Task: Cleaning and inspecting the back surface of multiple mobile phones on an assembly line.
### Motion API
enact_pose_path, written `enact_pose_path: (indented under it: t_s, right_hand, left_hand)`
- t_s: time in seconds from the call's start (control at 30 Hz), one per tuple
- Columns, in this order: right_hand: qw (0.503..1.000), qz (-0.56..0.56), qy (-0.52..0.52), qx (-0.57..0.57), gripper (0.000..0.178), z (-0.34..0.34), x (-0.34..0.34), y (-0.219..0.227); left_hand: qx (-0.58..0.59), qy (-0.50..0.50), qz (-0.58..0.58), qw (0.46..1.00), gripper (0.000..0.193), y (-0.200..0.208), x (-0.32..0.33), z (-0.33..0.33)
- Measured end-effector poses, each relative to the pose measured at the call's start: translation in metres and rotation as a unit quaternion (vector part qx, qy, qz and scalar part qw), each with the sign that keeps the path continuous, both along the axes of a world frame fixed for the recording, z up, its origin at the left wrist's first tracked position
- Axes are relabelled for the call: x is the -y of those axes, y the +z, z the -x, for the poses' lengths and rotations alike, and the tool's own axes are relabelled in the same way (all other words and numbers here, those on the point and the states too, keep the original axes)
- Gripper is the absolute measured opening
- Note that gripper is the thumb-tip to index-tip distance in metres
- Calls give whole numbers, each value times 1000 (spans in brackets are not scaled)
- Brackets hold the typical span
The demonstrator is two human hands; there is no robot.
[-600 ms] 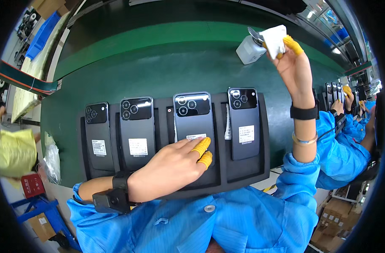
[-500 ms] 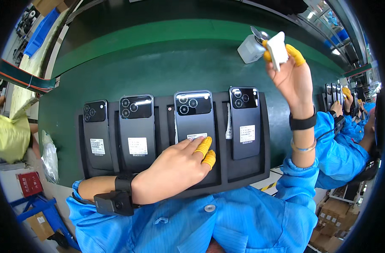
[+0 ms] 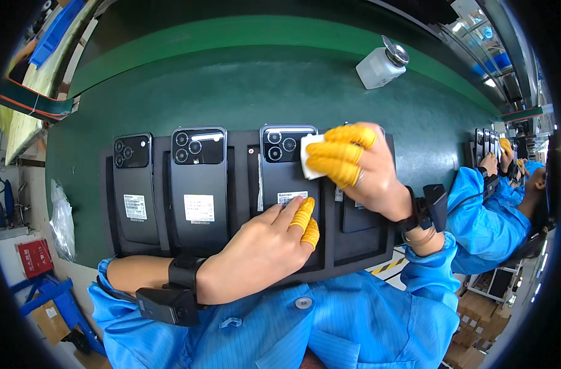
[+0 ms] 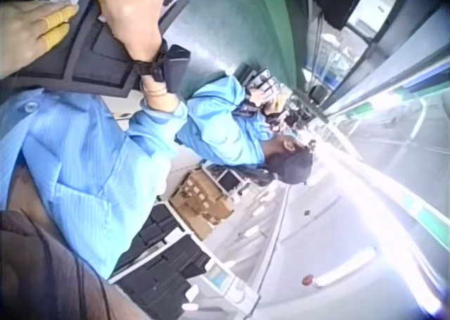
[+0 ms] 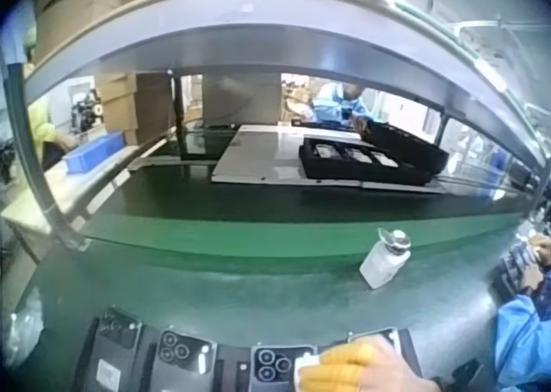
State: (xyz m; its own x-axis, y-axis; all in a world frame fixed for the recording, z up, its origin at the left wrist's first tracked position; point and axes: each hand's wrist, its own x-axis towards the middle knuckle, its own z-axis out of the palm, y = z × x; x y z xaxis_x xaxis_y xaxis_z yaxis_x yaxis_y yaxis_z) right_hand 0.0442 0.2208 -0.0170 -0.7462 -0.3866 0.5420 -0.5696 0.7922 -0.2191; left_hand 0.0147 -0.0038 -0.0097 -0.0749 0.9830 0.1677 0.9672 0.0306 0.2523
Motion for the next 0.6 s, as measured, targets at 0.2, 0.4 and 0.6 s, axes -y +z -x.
enact_pose_path:
  t_s: [0.2, 0.4, 0.6]
  right_hand:
    - [994, -103, 23, -19, 28, -5, 8, -10]
    - [991, -123, 23, 37, 19, -6, 3, -4]
    - [995, -96, 13, 10, 13, -9, 3, -5]
  left_hand:
    - [2, 4, 4, 1000, 31, 0, 0, 1]
    - [-5, -4, -23, 1000, 28, -4, -1, 3]
    - [4, 0, -30, 1000, 28, -5, -1, 0]
